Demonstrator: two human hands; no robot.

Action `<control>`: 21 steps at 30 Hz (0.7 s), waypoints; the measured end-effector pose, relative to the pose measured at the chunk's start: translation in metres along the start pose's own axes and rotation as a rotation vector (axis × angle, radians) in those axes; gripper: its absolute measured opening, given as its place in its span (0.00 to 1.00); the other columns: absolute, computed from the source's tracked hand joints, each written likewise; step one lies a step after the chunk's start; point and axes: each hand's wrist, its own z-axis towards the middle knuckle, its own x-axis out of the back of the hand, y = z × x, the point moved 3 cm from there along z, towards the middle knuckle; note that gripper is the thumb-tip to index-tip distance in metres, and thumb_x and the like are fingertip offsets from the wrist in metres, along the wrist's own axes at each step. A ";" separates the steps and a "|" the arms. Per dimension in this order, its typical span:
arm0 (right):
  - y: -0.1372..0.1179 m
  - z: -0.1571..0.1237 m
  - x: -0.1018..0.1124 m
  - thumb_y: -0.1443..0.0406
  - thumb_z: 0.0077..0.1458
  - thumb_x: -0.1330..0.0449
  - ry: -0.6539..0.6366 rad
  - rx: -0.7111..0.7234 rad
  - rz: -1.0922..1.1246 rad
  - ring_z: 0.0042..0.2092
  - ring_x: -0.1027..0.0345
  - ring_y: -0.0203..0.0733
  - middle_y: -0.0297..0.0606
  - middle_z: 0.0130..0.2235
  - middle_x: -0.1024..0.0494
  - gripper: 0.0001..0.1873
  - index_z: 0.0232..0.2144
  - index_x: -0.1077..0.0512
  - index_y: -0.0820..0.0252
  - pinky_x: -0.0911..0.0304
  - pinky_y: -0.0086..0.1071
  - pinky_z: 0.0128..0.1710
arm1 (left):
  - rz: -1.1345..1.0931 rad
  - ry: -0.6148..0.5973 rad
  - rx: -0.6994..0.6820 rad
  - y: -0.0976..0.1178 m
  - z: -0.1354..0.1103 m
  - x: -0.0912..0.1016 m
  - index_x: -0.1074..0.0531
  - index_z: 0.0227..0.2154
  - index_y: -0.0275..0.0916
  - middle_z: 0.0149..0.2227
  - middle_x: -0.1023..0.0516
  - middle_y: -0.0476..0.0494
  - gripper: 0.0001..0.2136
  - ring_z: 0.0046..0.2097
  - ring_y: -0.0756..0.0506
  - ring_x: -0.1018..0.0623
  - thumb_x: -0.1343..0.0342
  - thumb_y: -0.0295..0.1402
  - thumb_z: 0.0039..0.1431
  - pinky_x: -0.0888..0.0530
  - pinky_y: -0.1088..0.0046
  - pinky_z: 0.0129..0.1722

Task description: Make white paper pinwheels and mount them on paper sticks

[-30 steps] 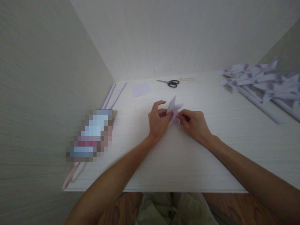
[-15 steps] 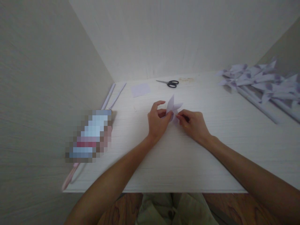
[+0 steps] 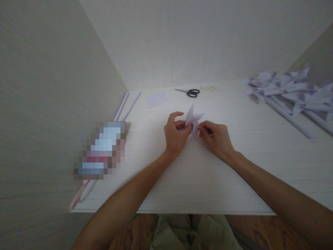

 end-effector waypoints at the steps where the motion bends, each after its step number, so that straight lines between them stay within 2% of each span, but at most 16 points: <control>1: 0.000 0.000 0.000 0.68 0.50 0.50 0.000 0.003 0.004 0.19 0.42 0.31 0.31 0.17 0.32 0.10 0.19 0.34 0.61 0.48 0.25 0.22 | -0.001 0.003 -0.002 0.000 0.000 0.000 0.41 0.37 0.40 0.24 0.26 0.52 0.16 0.25 0.52 0.25 0.45 0.28 0.43 0.29 0.77 0.26; 21: 0.000 0.000 0.001 0.67 0.50 0.50 0.007 -0.015 0.031 0.19 0.42 0.31 0.32 0.17 0.32 0.11 0.19 0.34 0.61 0.48 0.25 0.22 | 0.007 -0.017 -0.008 0.000 -0.001 -0.001 0.41 0.37 0.40 0.25 0.26 0.51 0.16 0.27 0.51 0.25 0.45 0.28 0.44 0.29 0.76 0.28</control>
